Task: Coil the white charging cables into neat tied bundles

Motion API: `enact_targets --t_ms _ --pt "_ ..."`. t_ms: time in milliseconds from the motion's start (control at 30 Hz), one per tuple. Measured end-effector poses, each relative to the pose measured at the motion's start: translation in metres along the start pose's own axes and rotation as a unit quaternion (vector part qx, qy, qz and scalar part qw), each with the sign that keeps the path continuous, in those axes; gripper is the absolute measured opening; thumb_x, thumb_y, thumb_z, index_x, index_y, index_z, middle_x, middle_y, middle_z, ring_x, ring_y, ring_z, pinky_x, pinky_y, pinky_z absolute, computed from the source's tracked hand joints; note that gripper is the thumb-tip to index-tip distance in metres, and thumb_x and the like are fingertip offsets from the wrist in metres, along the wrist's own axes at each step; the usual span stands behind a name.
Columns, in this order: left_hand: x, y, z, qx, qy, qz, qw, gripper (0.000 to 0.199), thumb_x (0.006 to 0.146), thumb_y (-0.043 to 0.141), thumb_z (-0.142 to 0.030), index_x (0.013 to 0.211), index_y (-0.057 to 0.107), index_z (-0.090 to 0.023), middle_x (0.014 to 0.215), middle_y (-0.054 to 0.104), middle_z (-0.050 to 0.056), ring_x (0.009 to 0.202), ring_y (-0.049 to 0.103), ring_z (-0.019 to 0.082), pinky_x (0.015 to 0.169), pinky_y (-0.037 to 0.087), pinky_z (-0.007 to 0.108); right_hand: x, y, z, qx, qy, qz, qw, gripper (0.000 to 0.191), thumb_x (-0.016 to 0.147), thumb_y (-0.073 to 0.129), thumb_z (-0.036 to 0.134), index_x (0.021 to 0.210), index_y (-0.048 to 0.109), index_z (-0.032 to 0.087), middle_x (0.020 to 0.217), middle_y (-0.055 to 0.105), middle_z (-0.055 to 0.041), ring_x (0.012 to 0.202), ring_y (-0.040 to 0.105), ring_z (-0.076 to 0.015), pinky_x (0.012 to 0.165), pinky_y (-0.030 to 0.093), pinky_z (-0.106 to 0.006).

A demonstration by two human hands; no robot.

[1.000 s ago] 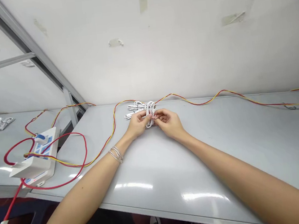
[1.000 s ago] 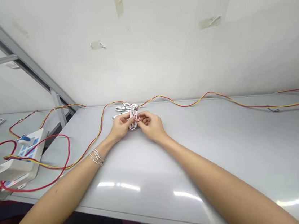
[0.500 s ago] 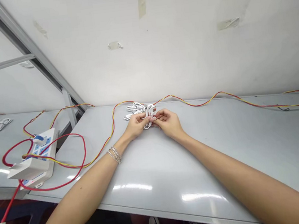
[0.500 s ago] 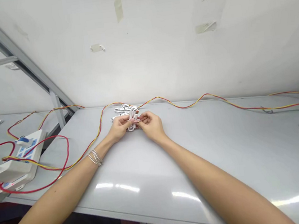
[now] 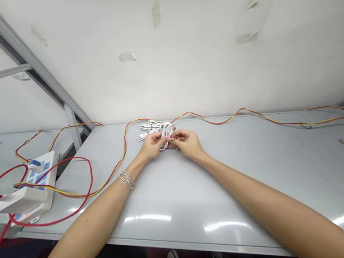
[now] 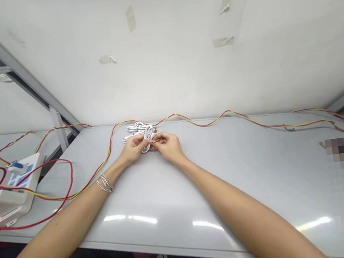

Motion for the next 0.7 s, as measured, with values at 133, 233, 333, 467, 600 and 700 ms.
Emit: enact_targets --t_ms 133,233,333,467,600,700 --pt "0.0001 -0.0021 0.0032 -0.012 -0.013 -0.012 1.0 0.04 0.075 0.078 -0.048 0.092 0.075 -0.012 0.084 0.075 0.01 0.076 0.07 0.02 0.08 0.057 0.038 0.0013 -0.0022 0.0004 -0.003 -0.009 -0.027 1.0 0.034 0.057 0.084 0.045 0.073 0.071 0.019 0.072 0.071 -0.0049 0.061 0.067 -0.0187 0.057 0.055 -0.032" --pt "-0.0001 -0.0027 0.0032 0.004 -0.011 -0.019 1.0 0.038 0.075 0.078 -0.047 0.089 0.076 -0.012 0.083 0.075 0.009 0.079 0.07 0.021 0.081 0.056 0.037 0.0019 -0.003 0.0002 -0.005 -0.014 -0.031 0.999 0.031 0.058 0.084 0.043 0.073 0.072 0.018 0.073 0.07 -0.0049 0.06 0.066 -0.0183 0.057 0.055 -0.032" --pt "-0.0004 -0.0021 0.001 0.022 -0.002 -0.017 1.0 0.037 0.076 0.077 -0.047 0.087 0.076 -0.012 0.081 0.075 0.008 0.078 0.069 0.021 0.079 0.055 0.035 0.0017 -0.0034 -0.0003 -0.014 -0.023 -0.019 0.999 0.028 0.062 0.083 0.041 0.073 0.072 0.017 0.07 0.069 -0.005 0.061 0.066 -0.0185 0.058 0.054 -0.031" --pt "-0.0001 -0.0032 0.0014 0.031 0.007 -0.03 0.999 0.036 0.075 0.078 -0.046 0.087 0.076 -0.012 0.084 0.075 0.009 0.078 0.068 0.02 0.078 0.054 0.034 0.0022 -0.0044 -0.0029 -0.016 -0.02 -0.015 1.0 0.028 0.063 0.082 0.041 0.072 0.071 0.017 0.067 0.069 -0.0053 0.061 0.066 -0.0191 0.054 0.05 -0.03" --pt "0.0002 -0.005 0.0058 0.024 0.002 -0.033 0.999 0.039 0.075 0.078 -0.047 0.091 0.076 -0.011 0.087 0.075 0.009 0.08 0.068 0.021 0.081 0.055 0.037 0.0036 -0.0052 -0.0045 -0.019 -0.004 -0.006 1.0 0.03 0.062 0.082 0.043 0.072 0.07 0.018 0.065 0.069 -0.0045 0.059 0.063 -0.0179 0.05 0.047 -0.028" --pt "0.0002 -0.0054 0.0078 0.017 0.002 -0.025 1.0 0.038 0.077 0.076 -0.047 0.093 0.076 -0.012 0.087 0.075 0.009 0.08 0.068 0.021 0.082 0.055 0.037 0.0035 -0.0051 -0.0031 -0.014 0.005 -0.001 1.0 0.029 0.062 0.083 0.042 0.072 0.07 0.018 0.065 0.069 -0.0041 0.057 0.061 -0.0167 0.05 0.046 -0.028"
Point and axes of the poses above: each hand's wrist, its own x-axis towards the middle knuckle, its own y-axis out of the palm, z = x × y, the point moved 2 cm from there along x, towards the middle knuckle
